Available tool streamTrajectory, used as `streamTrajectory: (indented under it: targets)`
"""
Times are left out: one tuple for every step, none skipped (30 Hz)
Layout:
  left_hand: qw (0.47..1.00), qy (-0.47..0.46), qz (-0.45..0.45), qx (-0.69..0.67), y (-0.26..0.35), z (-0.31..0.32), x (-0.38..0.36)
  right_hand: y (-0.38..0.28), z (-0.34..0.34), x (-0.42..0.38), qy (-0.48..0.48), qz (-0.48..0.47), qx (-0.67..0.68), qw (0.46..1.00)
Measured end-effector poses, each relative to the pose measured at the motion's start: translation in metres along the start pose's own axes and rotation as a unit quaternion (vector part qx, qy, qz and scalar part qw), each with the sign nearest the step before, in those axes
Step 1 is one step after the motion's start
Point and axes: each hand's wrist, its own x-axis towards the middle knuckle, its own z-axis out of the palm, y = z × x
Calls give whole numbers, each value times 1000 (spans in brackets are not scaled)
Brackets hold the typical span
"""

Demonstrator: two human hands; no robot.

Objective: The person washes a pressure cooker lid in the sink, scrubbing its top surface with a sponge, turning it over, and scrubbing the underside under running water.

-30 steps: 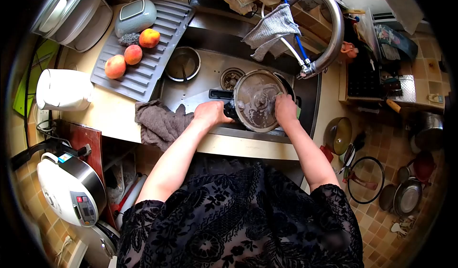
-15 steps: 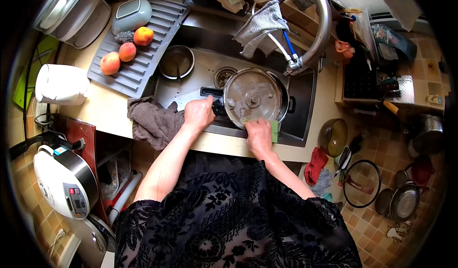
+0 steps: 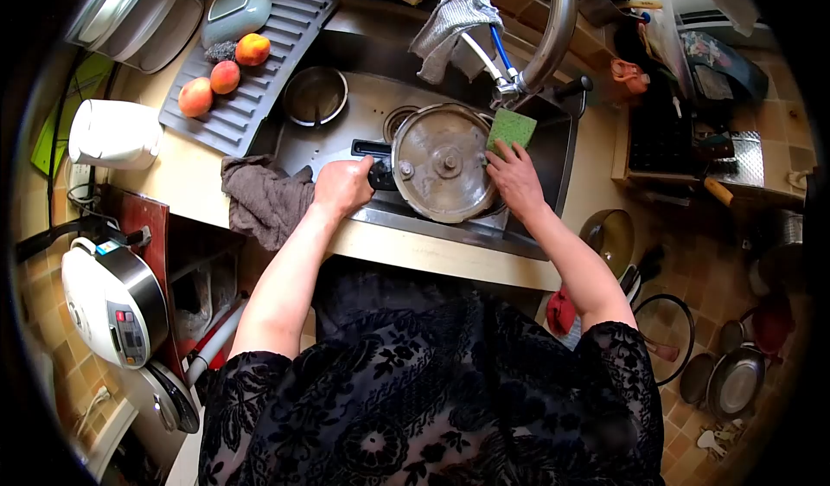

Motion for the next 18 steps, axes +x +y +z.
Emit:
streamTrajectory:
  targets:
    - [1000, -4, -1, 5, 2, -1, 0, -6, 1, -7, -16, 14, 29, 999]
    - [1000, -5, -10, 27, 5, 0, 1, -13, 3, -16, -31, 29, 55, 998]
    - [999, 0, -14, 30, 9, -1, 0, -22, 5, -27, -46, 45, 81, 995]
    - [999, 7, -18, 31, 11, -2, 0, -36, 9, -36, -29, 74, 135, 988]
    - [999, 13, -26, 32, 13, -2, -1, -56, 12, -40, -12, 99, 191, 977]
    - [999, 19, -22, 31, 14, -3, -1, -80, 4, -37, -5, 146, 243, 959]
    - [999, 8, -23, 28, 13, -3, 0, -105, -5, -28, 0, 190, 296, 936]
    - [999, -5, -24, 24, 12, -3, 0, -131, -8, -16, -1, 220, 341, 914]
    - [999, -18, -26, 22, 10, -2, 0, -151, -11, -5, -1, 249, 385, 889]
    - [1000, -11, -23, 16, 7, 0, 0, -156, -17, 6, 40, 229, 357, 905]
    - [1000, -10, -24, 17, 5, 0, -1, -154, -19, 9, 39, 211, 371, 903]
    - [1000, -9, -23, 16, 5, 1, -1, -147, -22, 6, 37, 197, 384, 901]
    - [1000, -8, -19, 14, 6, 0, 0, -135, -24, 0, 36, 184, 394, 900]
    - [1000, -3, -21, 16, 8, 0, 0, -116, -11, -16, 33, 143, 363, 920]
    - [1000, -4, -24, 16, 10, 0, 0, -95, -9, -28, 15, 127, 305, 944]
    - [999, -4, -27, 16, 12, -1, 0, -76, -15, -32, -2, 106, 287, 952]
    - [999, -3, -33, 17, 12, -2, 0, -64, -21, -31, -20, 83, 270, 959]
    - [999, -7, -36, 20, 12, -2, -1, -68, -17, -29, -25, 101, 259, 960]
